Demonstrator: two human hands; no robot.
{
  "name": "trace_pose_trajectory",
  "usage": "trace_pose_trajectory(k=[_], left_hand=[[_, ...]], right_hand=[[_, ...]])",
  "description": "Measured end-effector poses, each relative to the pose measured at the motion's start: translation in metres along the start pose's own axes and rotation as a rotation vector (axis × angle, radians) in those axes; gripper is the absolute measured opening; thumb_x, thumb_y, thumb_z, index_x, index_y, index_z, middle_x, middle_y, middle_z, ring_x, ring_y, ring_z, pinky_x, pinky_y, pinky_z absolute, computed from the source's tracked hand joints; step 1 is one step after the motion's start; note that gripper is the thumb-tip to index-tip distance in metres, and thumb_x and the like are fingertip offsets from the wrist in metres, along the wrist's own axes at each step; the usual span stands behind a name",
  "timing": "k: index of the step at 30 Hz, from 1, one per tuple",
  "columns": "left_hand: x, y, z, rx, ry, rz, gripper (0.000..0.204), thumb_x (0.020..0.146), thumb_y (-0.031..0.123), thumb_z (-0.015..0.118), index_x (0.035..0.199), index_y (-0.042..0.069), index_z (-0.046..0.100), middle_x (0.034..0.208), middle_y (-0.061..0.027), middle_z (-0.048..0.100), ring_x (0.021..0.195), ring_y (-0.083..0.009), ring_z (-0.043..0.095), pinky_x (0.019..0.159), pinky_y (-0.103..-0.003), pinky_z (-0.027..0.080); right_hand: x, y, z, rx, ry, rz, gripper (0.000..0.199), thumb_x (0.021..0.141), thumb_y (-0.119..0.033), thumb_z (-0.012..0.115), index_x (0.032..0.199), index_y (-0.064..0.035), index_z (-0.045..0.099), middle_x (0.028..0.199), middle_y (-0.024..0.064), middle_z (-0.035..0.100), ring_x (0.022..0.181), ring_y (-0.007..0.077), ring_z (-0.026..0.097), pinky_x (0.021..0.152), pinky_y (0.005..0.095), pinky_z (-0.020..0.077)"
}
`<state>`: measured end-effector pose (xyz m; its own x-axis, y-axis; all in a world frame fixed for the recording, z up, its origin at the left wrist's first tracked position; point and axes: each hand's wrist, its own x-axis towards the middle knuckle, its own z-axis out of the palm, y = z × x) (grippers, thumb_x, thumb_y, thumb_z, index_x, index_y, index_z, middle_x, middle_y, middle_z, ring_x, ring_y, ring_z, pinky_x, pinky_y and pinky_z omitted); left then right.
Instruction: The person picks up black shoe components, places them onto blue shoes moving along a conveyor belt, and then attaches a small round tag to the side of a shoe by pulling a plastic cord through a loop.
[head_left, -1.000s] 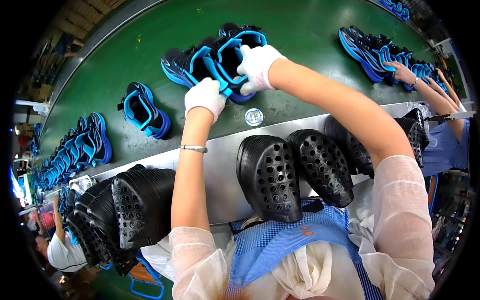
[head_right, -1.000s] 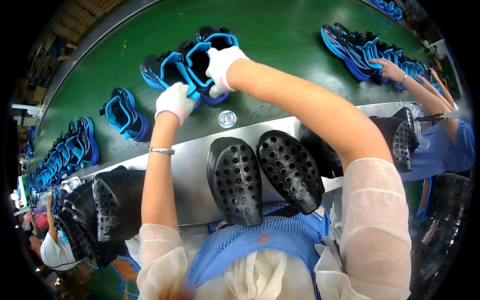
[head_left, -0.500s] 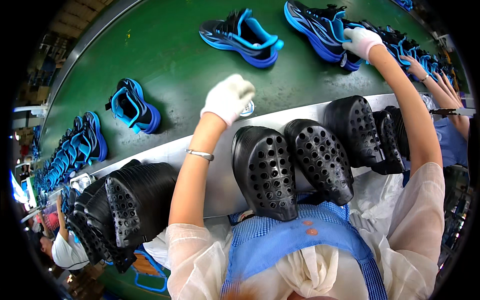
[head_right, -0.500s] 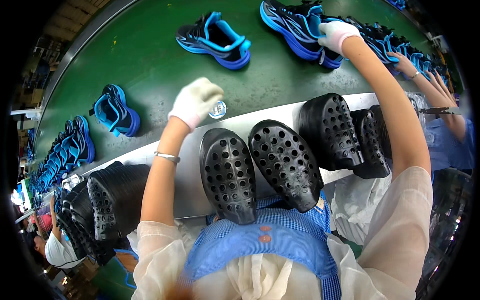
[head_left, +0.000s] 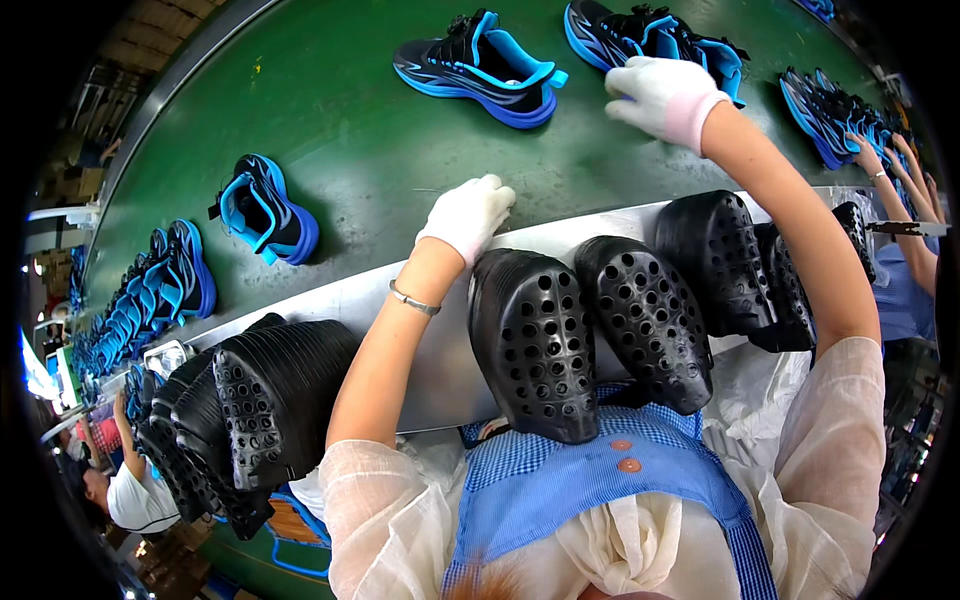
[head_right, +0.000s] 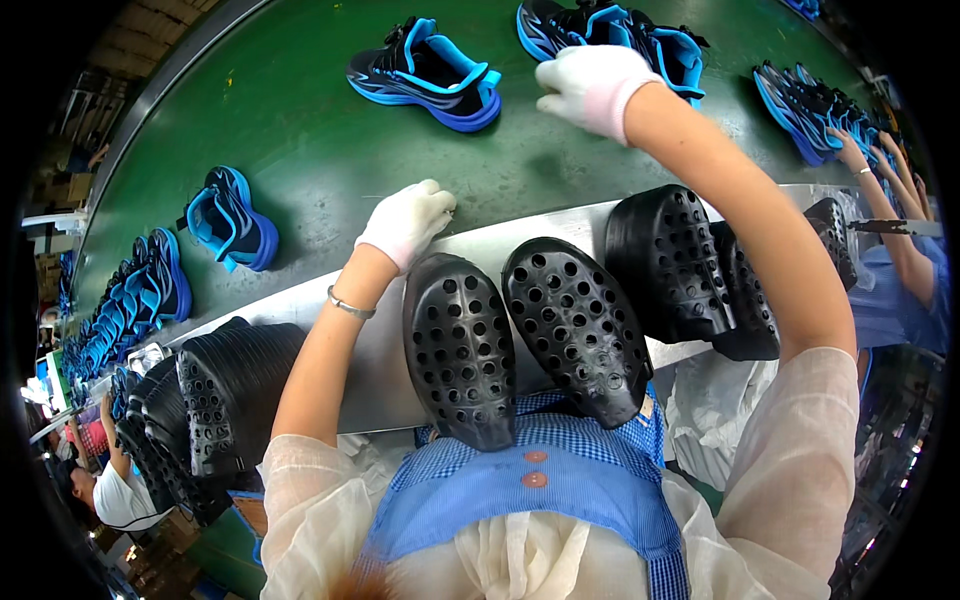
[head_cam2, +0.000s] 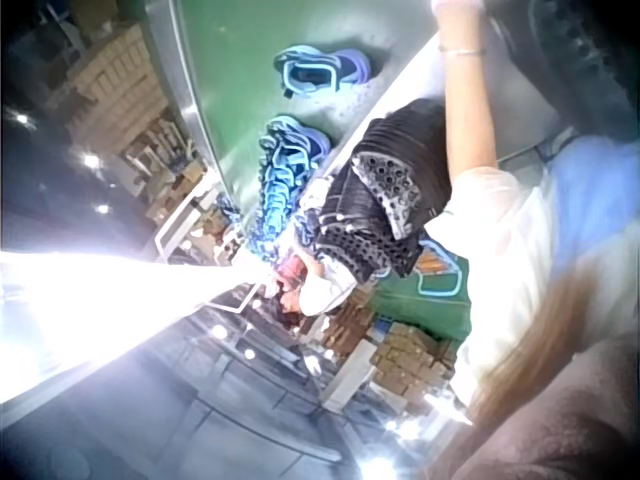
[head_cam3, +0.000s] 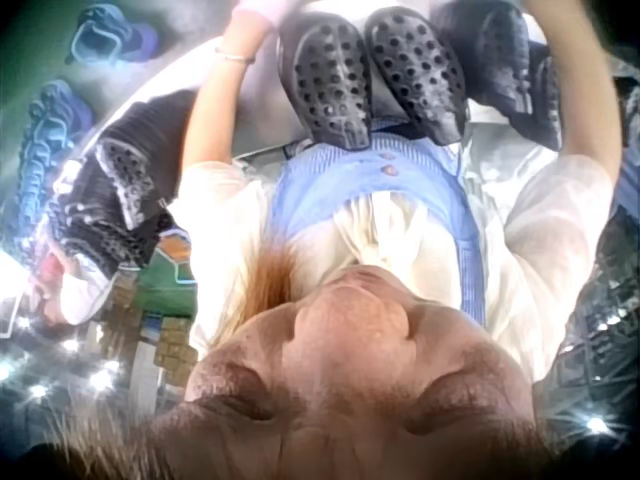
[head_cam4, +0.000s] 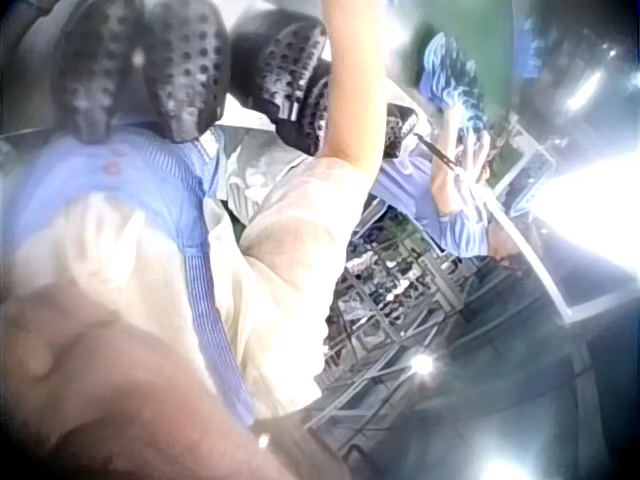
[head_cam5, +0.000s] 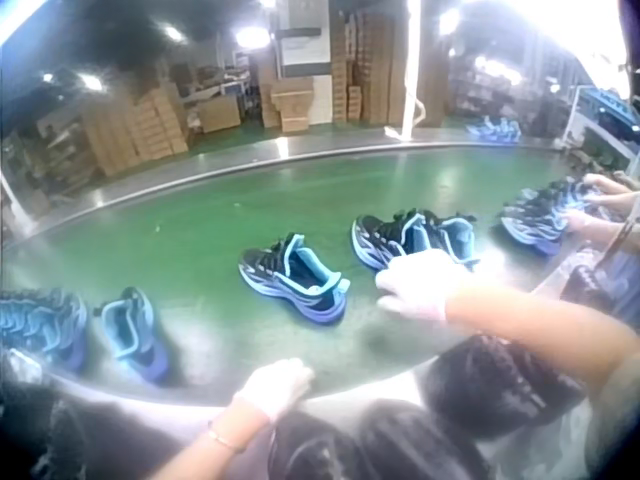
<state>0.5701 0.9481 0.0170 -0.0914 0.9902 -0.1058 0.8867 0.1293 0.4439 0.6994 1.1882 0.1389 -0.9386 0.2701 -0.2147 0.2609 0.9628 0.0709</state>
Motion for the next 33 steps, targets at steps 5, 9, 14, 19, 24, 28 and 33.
trace_pose_trajectory(k=[5,9,14,19,24,28,33], left_hand=[[0.002,0.003,0.011,0.098,0.029,-0.004,0.007,0.083,0.015,0.056,0.084,0.009,0.058,0.088,-0.0101,0.057,0.091,-0.0276,0.059,0.075,-0.038,0.051],[-0.002,0.003,0.013,0.125,0.067,0.025,0.006,0.083,0.014,0.055,0.084,0.009,0.058,0.088,-0.0091,0.057,0.090,-0.0268,0.059,0.074,-0.038,0.052],[-0.007,0.006,0.018,0.012,0.224,-0.032,0.006,0.082,0.015,0.055,0.080,0.009,0.057,0.085,-0.0088,0.057,0.086,-0.0283,0.059,0.073,-0.039,0.051],[-0.031,0.014,0.018,-0.337,0.436,-0.230,0.006,0.080,0.012,0.057,0.082,0.006,0.056,0.089,-0.0131,0.058,0.086,-0.0328,0.058,0.072,-0.043,0.049],[-0.061,0.009,0.027,-0.613,0.781,-0.541,0.008,0.082,0.008,0.061,0.088,0.003,0.058,0.090,-0.0126,0.061,0.079,-0.0275,0.063,0.072,-0.035,0.051],[-0.062,-0.001,0.028,-1.055,0.788,-0.752,0.008,0.086,0.003,0.061,0.092,-0.002,0.060,0.091,-0.0077,0.063,0.081,-0.0105,0.062,0.074,-0.026,0.052],[-0.059,0.007,0.014,-0.672,0.778,-0.698,0.009,0.082,0.006,0.063,0.089,0.000,0.062,0.097,-0.0116,0.064,0.087,-0.0194,0.064,0.078,-0.030,0.051]], right_hand=[[0.024,-0.041,-0.005,0.044,-0.215,-0.097,0.025,0.083,-0.030,0.053,0.087,-0.0067,0.061,0.088,0.0130,0.061,0.085,0.0320,0.061,0.074,0.0410,0.0488],[0.050,-0.077,-0.003,0.090,-0.251,-0.246,0.026,0.082,-0.026,0.052,0.091,-0.0072,0.066,0.084,0.0145,0.066,0.083,0.0326,0.064,0.074,0.0424,0.0514],[0.087,-0.130,0.009,0.193,-0.326,-0.402,0.022,0.081,-0.024,0.054,0.084,-0.0045,0.063,0.074,0.0169,0.062,0.074,0.0357,0.062,0.069,0.0447,0.0491],[0.113,-0.171,0.021,0.243,-0.434,-0.330,0.021,0.077,-0.012,0.057,0.092,-0.0065,0.071,0.094,0.0180,0.068,0.086,0.0339,0.066,0.074,0.0405,0.0528],[0.122,-0.167,0.043,0.105,-0.601,-0.251,0.023,0.074,-0.005,0.061,0.094,-0.0016,0.071,0.095,0.0183,0.069,0.088,0.0305,0.067,0.073,0.0407,0.0535],[0.119,-0.160,0.050,0.284,-0.725,-0.052,0.029,0.086,-0.025,0.050,0.089,-0.0030,0.068,0.073,0.0123,0.068,0.069,0.0261,0.067,0.072,0.0383,0.0517],[0.110,-0.156,0.056,0.147,-0.729,-0.261,0.026,0.083,-0.024,0.054,0.097,-0.0051,0.067,0.081,0.0138,0.068,0.075,0.0276,0.067,0.073,0.0378,0.0516]])
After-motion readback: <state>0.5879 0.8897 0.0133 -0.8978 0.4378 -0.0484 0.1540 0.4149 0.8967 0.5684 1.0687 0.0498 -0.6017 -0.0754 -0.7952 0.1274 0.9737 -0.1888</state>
